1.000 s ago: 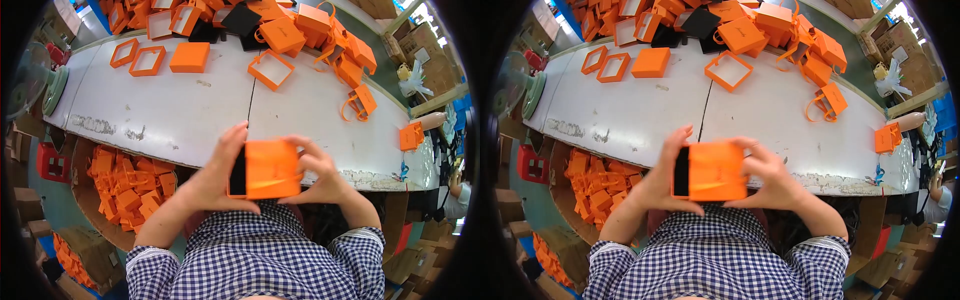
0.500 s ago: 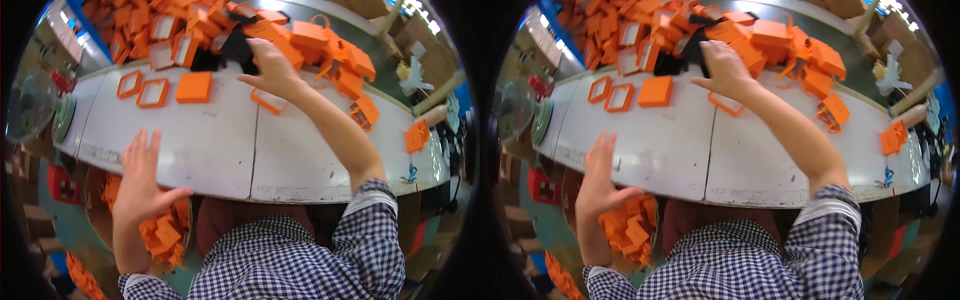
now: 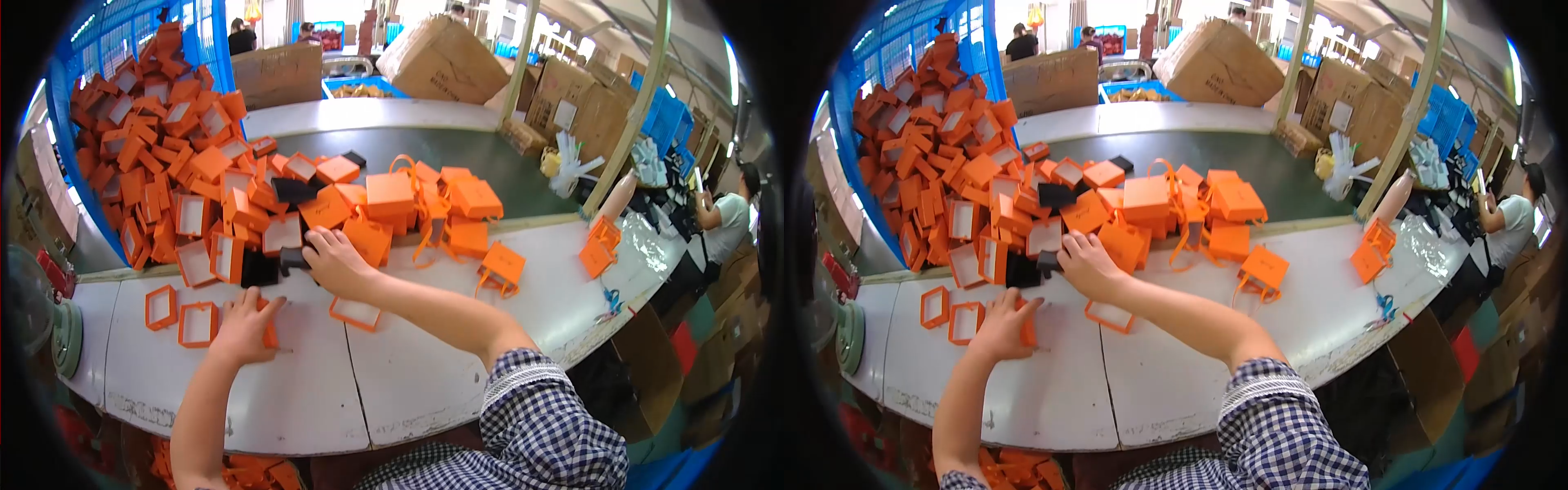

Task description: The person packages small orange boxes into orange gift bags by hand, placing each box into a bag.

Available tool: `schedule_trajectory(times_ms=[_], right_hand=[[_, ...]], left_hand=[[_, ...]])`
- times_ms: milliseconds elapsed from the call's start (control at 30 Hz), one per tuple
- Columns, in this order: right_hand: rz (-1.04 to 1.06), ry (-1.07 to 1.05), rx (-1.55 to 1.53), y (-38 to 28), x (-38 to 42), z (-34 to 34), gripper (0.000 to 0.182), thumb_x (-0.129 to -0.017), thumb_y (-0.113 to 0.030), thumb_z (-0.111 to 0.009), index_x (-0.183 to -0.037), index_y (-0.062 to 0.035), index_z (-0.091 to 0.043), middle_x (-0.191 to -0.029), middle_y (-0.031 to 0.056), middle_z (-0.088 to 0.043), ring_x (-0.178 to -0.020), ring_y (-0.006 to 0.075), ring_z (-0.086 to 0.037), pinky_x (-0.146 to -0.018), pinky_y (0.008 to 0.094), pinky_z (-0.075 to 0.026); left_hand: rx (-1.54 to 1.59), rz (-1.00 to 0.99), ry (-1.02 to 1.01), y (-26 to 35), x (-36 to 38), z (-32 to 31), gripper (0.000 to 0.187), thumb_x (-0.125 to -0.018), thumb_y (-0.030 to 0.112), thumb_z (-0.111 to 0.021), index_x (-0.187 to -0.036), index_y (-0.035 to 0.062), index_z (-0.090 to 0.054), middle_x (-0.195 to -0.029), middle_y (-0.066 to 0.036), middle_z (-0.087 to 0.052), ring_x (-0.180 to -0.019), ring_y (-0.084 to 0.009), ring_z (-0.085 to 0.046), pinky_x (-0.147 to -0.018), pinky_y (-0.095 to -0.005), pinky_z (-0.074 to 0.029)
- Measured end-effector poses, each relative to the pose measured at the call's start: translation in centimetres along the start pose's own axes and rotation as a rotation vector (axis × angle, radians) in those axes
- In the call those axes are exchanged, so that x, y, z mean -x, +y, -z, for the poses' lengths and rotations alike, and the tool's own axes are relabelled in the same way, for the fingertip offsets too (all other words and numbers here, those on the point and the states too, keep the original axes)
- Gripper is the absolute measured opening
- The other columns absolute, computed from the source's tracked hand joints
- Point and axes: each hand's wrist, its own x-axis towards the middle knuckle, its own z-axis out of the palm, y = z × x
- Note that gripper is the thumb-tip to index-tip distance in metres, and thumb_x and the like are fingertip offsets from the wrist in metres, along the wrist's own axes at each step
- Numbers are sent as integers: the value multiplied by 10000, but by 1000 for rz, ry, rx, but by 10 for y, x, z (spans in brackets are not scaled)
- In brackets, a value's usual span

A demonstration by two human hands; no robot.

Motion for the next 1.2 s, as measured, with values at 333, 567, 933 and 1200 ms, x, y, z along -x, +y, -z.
schedule_trajectory(times_ms=[333,567,933,1200], right_hand=[[-386,-754,-1125,-69,80,105,398,-934,-244,-799,-1251,-61,-642,-957,119,-687,-864,161,-643,-772,335,-537],[-255,-483,-872,-101,126,110,366,-939,-202,-762,-1270,-66,-686,-1126,129,-614,-895,278,-665,-800,383,-561],[-402,-105,82,88,249,175,1166,-673,-599,-874,-1549,-10,-380,-1583,239,-393,-1521,443,-291,-1205,588,-264],[-1034,-330,-236,118,242,211,855,-757,-413,-901,-1354,45,-493,-1226,217,-675,-1120,278,-686,-961,388,-544]], left_hand=[[1034,-136,342,87,109,-116,1394,-575,226,-990,-1624,24,-95,-1353,-145,-434,-1250,-301,-502,-1092,-427,-418],[556,-214,419,120,109,-104,1058,-670,288,-925,-1483,-105,-373,-1482,-308,-412,-1352,-473,-468,-1125,-499,-437],[115,-312,263,150,117,-73,725,-841,349,-803,-1476,108,-548,-1587,-222,-408,-1475,-443,-340,-1170,-646,-256],[351,-171,208,147,120,-69,781,-818,299,-828,-1524,193,-511,-1623,-202,-334,-1514,-387,-305,-1176,-606,-290]])
